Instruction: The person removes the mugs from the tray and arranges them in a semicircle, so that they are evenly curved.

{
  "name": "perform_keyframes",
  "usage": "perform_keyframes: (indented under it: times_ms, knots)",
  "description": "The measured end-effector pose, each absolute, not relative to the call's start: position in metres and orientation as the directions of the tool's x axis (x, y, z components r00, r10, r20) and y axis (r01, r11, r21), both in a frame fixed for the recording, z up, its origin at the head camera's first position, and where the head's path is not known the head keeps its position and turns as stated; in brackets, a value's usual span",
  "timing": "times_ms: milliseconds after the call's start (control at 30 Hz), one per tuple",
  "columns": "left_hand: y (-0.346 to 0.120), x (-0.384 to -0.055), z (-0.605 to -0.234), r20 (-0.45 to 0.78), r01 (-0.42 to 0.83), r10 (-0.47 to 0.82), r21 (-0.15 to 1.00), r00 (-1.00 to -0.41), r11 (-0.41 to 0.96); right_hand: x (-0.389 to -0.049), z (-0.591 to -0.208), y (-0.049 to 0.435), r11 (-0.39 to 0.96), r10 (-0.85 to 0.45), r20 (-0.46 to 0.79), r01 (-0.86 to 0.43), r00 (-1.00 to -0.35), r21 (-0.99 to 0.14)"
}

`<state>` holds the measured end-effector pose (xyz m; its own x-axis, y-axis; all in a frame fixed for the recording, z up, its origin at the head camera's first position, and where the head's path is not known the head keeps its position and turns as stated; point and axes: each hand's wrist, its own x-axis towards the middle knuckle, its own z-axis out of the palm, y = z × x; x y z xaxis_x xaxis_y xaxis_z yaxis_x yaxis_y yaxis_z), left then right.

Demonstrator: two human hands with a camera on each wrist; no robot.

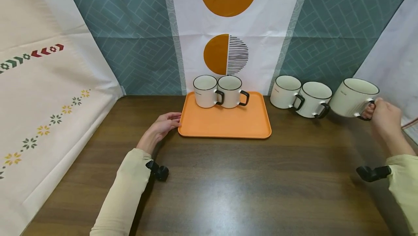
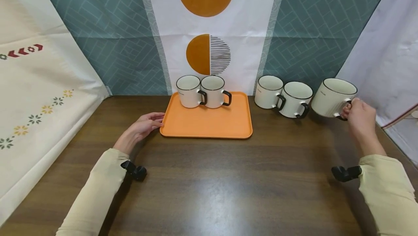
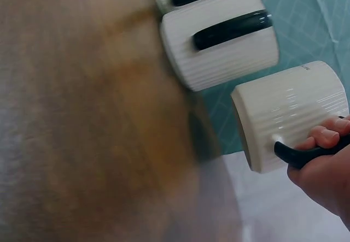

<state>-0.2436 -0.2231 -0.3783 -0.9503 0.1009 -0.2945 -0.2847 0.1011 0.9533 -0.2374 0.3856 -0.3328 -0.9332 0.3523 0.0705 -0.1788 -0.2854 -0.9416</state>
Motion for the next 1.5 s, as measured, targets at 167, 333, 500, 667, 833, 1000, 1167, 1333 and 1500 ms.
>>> perform_keyframes:
  times_ms: [167, 333, 500, 667, 833, 1000, 1167, 1333, 1500]
  knots:
    - [-0.221, -0.245, -0.379, -0.294, -0.285, 0.1, 0.953, -0.95, 0.102, -0.235, -0.352, 0.394, -0.725, 0.096, 0.132, -0.16, -0.987, -0.67]
    - [-0.219, -0.245, -0.38, -0.301, -0.293, 0.097, 0.951, -0.949, 0.096, -0.23, -0.371, 0.403, -0.887, -0.118, 0.216, 0.005, -0.969, -0.462]
    - [-0.22, -0.246, -0.38, -0.306, -0.297, 0.099, 0.95, -0.947, 0.092, -0.224, -0.379, 0.408, -0.851, -0.195, 0.228, 0.049, -0.954, -0.523]
    - [-0.222, -0.245, -0.379, -0.305, -0.296, 0.101, 0.95, -0.947, 0.101, -0.22, -0.382, 0.406, -0.782, -0.287, 0.269, 0.063, -0.92, -0.62]
    - [-0.224, -0.244, -0.378, -0.292, -0.283, 0.109, 0.955, -0.95, 0.092, -0.216, -0.381, 0.401, -0.758, -0.37, 0.291, 0.105, -0.882, -0.644]
    - [-0.225, -0.243, -0.376, -0.304, -0.294, 0.099, 0.95, -0.948, 0.103, -0.21, -0.38, 0.393, -0.666, -0.449, 0.318, 0.076, -0.835, -0.742]
    - [-0.224, -0.243, -0.375, -0.315, -0.306, 0.092, 0.947, -0.945, 0.103, -0.203, -0.379, 0.385, -0.561, -0.476, 0.317, 0.006, -0.821, -0.827]
    - [-0.223, -0.245, -0.376, -0.32, -0.311, 0.094, 0.945, -0.943, 0.101, -0.196, -0.377, 0.377, -0.481, -0.471, 0.27, -0.012, -0.84, -0.877]
    - [-0.222, -0.246, -0.377, -0.32, -0.31, 0.099, 0.945, -0.942, 0.104, -0.188, -0.374, 0.368, -0.402, -0.399, 0.212, -0.038, -0.892, -0.915]
